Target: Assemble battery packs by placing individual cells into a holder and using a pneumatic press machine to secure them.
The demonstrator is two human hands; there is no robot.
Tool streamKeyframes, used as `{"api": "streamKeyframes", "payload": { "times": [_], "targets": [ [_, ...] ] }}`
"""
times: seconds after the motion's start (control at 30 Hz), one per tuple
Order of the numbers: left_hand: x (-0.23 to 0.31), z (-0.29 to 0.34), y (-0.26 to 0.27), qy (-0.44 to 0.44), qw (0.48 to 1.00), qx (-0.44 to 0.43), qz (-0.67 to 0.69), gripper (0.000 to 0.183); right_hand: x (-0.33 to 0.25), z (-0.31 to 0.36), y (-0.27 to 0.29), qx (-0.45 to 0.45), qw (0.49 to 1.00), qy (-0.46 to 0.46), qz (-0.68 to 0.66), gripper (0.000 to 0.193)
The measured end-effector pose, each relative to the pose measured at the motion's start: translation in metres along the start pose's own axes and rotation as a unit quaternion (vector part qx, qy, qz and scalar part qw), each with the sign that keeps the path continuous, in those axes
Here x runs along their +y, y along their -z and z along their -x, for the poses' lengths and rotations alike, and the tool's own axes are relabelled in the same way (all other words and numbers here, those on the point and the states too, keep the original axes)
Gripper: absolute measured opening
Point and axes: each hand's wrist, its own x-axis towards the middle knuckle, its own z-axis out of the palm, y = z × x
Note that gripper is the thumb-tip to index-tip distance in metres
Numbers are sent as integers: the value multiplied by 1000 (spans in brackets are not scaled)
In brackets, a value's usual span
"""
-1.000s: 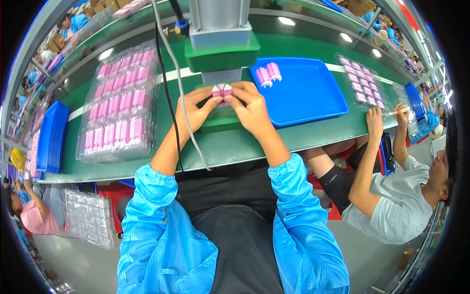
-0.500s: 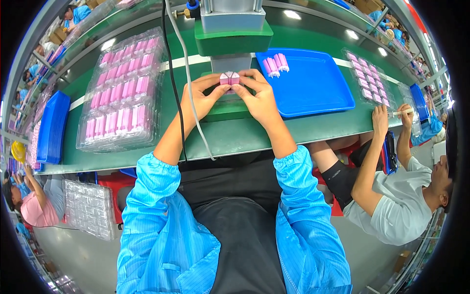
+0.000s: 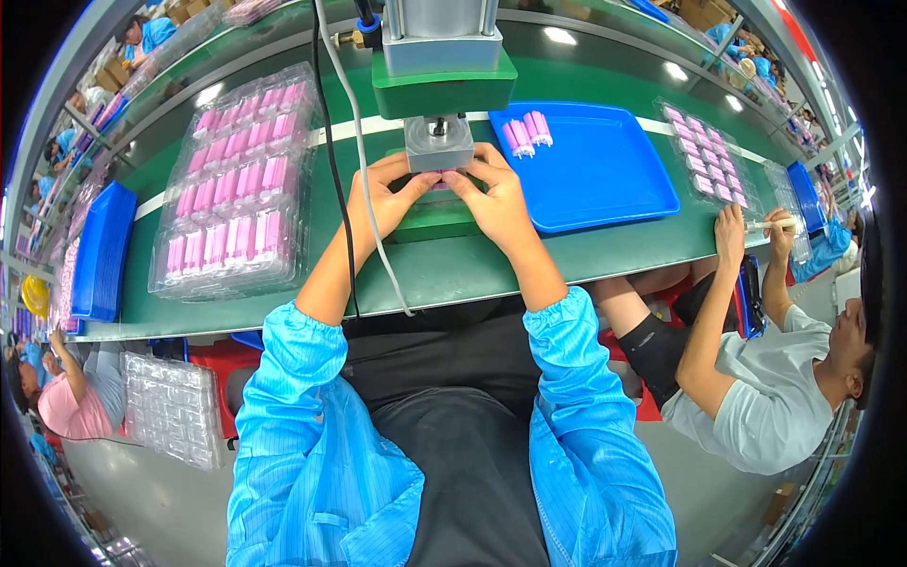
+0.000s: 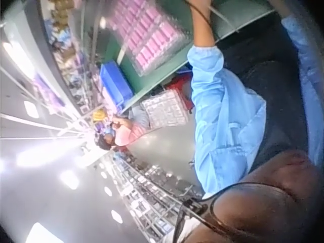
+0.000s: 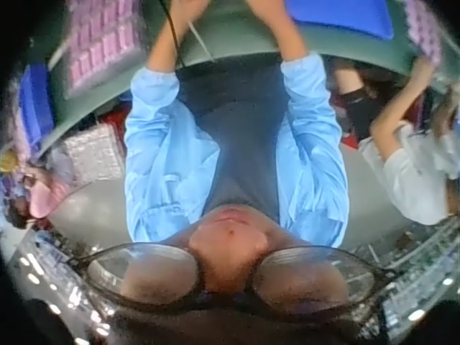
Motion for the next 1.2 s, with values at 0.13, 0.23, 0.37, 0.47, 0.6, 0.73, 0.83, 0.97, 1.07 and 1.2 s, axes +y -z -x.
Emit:
{"api": "streamKeyframes", "payload": {
  "times": [0.13, 0.23, 0.37, 0.47, 0.6, 0.73, 0.83, 0.97, 1.07, 1.2],
  "targets": [
    [-2, 0, -2, 2, 1000, 0, 30, 25, 1, -1, 0, 4, 1000, -8, -20, 24],
    [0, 1, -1, -18, 1000, 9, 5, 25, 0, 1, -2, 7, 1000, 10, -16, 24],
    [2, -1, -1, -30, 999, 6, 11, 25, 1, -2, 1, 4, 1000, 13, -3, 25],
    [13, -6, -2, -33, 998, 45, -14, 25, -7, -8, 4, 20, 999, 43, 22, 24],
    [24, 0, 6, 3, 996, 60, 60, 32, -46, -8, 1, 25, 992, -60, -112, 27],
    [14, 8, 17, -46, 996, -11, 69, 36, -63, 6, 6, -36, 965, -176, -192, 30],
    [10, 16, 25, -39, 995, -13, 94, 37, -60, 16, 9, -45, 945, -204, -252, 32],
    [18, 33, 22, 37, 988, -38, 146, 35, -51, 25, 6, -17, 910, -247, -334, 32],
    [34, 34, 15, 71, 988, -34, 136, 25, -53, 27, 2, -27, 905, -242, -350, 33],
    [26, 30, 17, -11, 988, -61, 144, 20, -54, 31, 9, -71, 879, -236, -409, 40]
  ]
}}
